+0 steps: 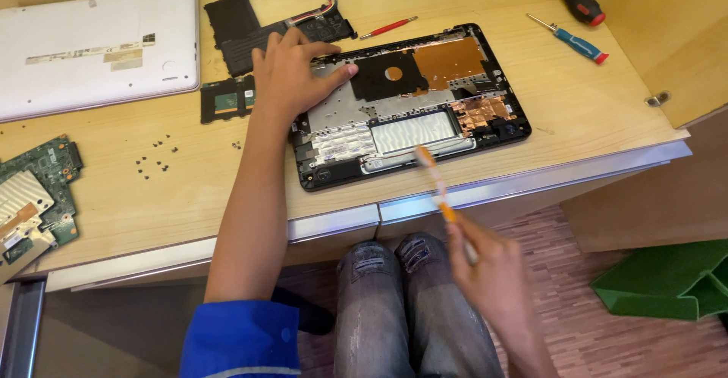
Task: Reassembling a laptop by installing internal components like RAM and fastening screws with a screwdriver.
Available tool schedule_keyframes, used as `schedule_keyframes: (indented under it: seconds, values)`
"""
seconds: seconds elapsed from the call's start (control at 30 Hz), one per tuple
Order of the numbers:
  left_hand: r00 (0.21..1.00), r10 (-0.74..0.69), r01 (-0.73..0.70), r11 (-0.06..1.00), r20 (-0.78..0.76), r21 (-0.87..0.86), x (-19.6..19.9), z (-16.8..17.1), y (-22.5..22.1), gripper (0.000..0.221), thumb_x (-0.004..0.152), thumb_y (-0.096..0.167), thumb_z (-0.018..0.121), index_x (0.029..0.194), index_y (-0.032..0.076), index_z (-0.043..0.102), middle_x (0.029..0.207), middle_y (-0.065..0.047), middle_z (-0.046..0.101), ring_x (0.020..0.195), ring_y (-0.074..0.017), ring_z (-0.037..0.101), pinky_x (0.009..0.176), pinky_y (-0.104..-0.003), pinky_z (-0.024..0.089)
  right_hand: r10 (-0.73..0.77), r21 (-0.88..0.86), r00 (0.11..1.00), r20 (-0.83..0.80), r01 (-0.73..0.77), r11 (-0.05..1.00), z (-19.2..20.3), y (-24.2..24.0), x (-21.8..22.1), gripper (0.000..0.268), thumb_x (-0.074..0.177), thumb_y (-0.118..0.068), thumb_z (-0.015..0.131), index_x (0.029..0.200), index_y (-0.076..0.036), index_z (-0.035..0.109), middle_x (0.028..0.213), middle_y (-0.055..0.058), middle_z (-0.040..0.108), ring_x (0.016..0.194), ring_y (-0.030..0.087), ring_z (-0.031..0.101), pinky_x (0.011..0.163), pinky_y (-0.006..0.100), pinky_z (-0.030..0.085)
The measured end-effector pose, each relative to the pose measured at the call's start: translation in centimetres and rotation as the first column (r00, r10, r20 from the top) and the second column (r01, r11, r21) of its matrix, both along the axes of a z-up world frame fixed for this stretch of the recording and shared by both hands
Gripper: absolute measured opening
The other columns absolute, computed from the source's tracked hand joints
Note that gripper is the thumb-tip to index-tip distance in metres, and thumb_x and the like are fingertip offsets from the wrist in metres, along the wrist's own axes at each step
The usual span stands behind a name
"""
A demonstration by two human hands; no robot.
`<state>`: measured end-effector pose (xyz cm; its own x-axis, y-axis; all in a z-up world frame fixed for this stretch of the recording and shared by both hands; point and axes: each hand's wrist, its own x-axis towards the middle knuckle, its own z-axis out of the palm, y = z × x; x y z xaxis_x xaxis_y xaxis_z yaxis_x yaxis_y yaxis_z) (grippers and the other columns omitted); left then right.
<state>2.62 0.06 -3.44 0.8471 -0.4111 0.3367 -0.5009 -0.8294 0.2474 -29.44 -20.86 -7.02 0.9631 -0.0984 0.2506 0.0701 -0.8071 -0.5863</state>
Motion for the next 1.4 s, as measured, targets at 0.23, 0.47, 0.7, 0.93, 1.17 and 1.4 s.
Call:
schedule_keyframes:
  seconds: [0.23, 0.47, 0.7, 0.93, 1.17, 1.4]
  values:
    - [1.0, -0.009, 0.009, 1.0, 0.004, -0.021, -0.2, 0.0, 0.0, 0.06, 0.089, 0.079, 0.058, 0.119, 0.032, 0.078, 0.113, -0.01, 0.062, 0.11, -0.0345, 0.051, 0.086, -0.056, 0.037, -0.258, -0.142, 0.966, 0.027, 0.259, 0.955, 0.7, -2.3, -0.5, 0.028, 0.102, -0.014, 0.059, 0.123, -0.004, 0.075, 0.078, 0.009, 0.075, 0.054, 0.022, 0.063, 0.047, 0.035, 0.05]
    - [1.0, -0.007, 0.007, 1.0, 0.009, -0.024, -0.1, -0.1, 0.0, 0.061, 0.088, 0.081, 0.057, 0.12, 0.033, 0.078, 0.112, -0.008, 0.063, 0.109, -0.0331, 0.052, 0.086, -0.056, 0.037, -0.004, -0.079, 0.999, -0.042, 0.001, 0.997, 0.6, 7.0, 0.1, 0.026, 0.1, -0.023, 0.055, 0.12, -0.014, 0.069, 0.068, 0.004, 0.067, 0.057, 0.034, 0.062, 0.046, 0.05, 0.043]
    - [1.0, -0.003, 0.003, 1.0, -0.002, -0.019, -0.1, 0.0, 0.0, 0.06, 0.088, 0.08, 0.058, 0.121, 0.034, 0.077, 0.113, -0.008, 0.063, 0.109, -0.0332, 0.052, 0.086, -0.055, 0.037, -0.065, -0.004, 0.996, -0.068, 0.065, 0.998, 0.3, 0.1, -0.3, 0.036, 0.099, -0.024, 0.058, 0.129, -0.01, 0.072, 0.08, 0.008, 0.081, 0.045, 0.017, 0.064, 0.042, 0.04, 0.053]
    - [1.0, -0.013, 0.013, 1.0, 0.002, -0.026, -0.1, -0.2, -0.2, 0.06, 0.088, 0.08, 0.059, 0.12, 0.032, 0.077, 0.114, -0.009, 0.063, 0.11, -0.0338, 0.051, 0.087, -0.056, 0.037, -0.326, -0.094, 0.945, -0.031, 0.322, 0.942, 0.9, -2.3, -0.7, 0.031, 0.102, -0.017, 0.061, 0.127, -0.007, 0.076, 0.072, 0.007, 0.075, 0.051, 0.016, 0.058, 0.049, 0.035, 0.048]
    - [1.0, -0.01, 0.011, 0.999, 0.021, -0.042, -0.3, 0.0, 0.1, 0.061, 0.087, 0.079, 0.058, 0.118, 0.03, 0.078, 0.111, -0.009, 0.063, 0.107, -0.0332, 0.052, 0.083, -0.053, 0.037, 0.021, 0.044, 1.0, -0.012, -0.021, 0.999, 0.4, 6.4, 0.1, 0.026, 0.099, -0.021, 0.056, 0.118, -0.014, 0.072, 0.074, 0.014, 0.073, 0.062, 0.037, 0.068, 0.057, 0.047, 0.046]
    - [0.997, 0.004, 0.001, 0.998, 0.082, -0.06, 0.7, -0.6, 0.7, 0.051, 0.094, 0.062, 0.062, 0.122, 0.021, 0.074, 0.107, -0.008, 0.062, 0.105, -0.031, 0.057, 0.085, -0.055, 0.042, -0.204, 0.01, 0.978, 0.036, 0.204, 0.979, 1.5, -2.5, -0.2, 0.035, 0.098, -0.027, 0.065, 0.129, -0.015, 0.076, 0.055, -0.001, 0.063, 0.043, 0.011, 0.035, 0.045, 0.035, 0.034]
